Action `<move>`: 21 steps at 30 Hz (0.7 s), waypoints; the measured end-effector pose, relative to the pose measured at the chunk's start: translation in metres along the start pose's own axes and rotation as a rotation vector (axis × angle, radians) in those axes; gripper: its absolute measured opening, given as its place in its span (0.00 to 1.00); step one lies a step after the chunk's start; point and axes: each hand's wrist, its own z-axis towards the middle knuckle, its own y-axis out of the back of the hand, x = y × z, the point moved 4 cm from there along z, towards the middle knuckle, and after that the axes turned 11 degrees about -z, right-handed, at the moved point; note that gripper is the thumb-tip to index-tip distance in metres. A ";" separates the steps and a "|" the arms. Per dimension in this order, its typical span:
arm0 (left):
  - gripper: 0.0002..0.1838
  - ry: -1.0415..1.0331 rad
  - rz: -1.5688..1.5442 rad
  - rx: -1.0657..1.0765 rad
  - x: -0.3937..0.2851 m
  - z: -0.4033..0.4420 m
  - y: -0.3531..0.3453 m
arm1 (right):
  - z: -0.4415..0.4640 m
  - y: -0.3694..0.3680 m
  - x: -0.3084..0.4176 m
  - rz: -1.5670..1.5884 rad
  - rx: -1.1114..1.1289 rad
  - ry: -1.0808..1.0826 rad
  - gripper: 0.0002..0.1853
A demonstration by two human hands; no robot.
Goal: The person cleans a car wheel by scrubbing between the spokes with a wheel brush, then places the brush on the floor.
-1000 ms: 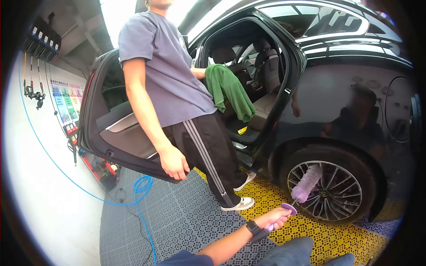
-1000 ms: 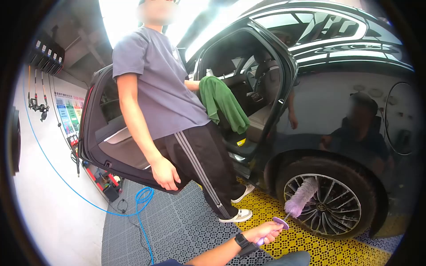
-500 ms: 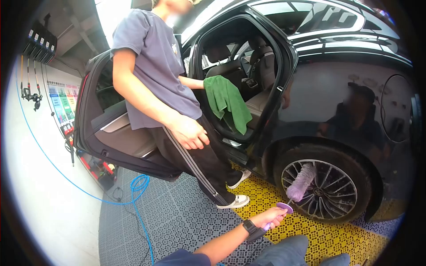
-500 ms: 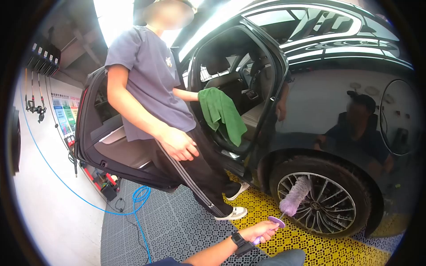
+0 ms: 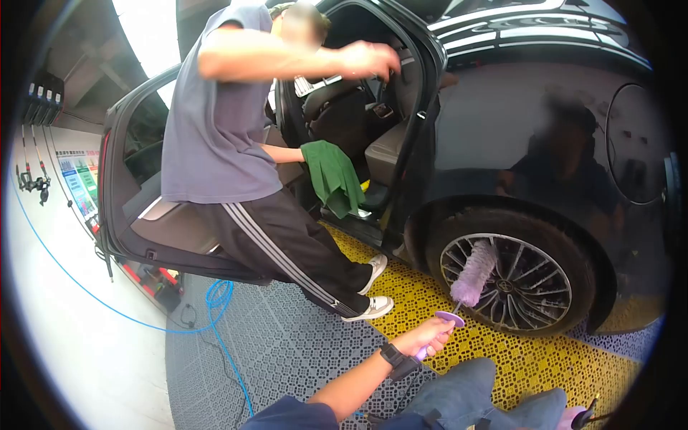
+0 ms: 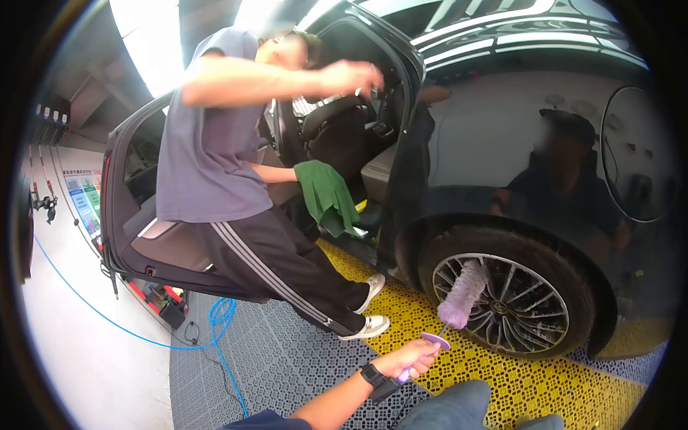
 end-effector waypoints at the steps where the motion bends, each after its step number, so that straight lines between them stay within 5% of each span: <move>1: 0.12 0.004 -0.010 -0.001 0.001 0.000 -0.002 | 0.002 -0.002 -0.006 0.011 -0.030 0.023 0.21; 12: 0.12 0.001 -0.008 -0.022 -0.003 0.000 -0.007 | -0.002 -0.013 -0.021 -0.013 -0.103 0.012 0.21; 15: 0.12 -0.012 0.020 -0.058 -0.009 -0.002 -0.013 | -0.007 -0.027 -0.029 -0.241 -0.145 -0.158 0.24; 17: 0.12 0.008 0.008 -0.022 -0.011 0.004 -0.009 | -0.020 -0.030 -0.021 -0.452 -0.366 -0.306 0.30; 21: 0.12 -0.023 0.012 0.005 -0.020 0.005 -0.015 | -0.027 -0.055 -0.022 -0.356 -0.418 -0.283 0.39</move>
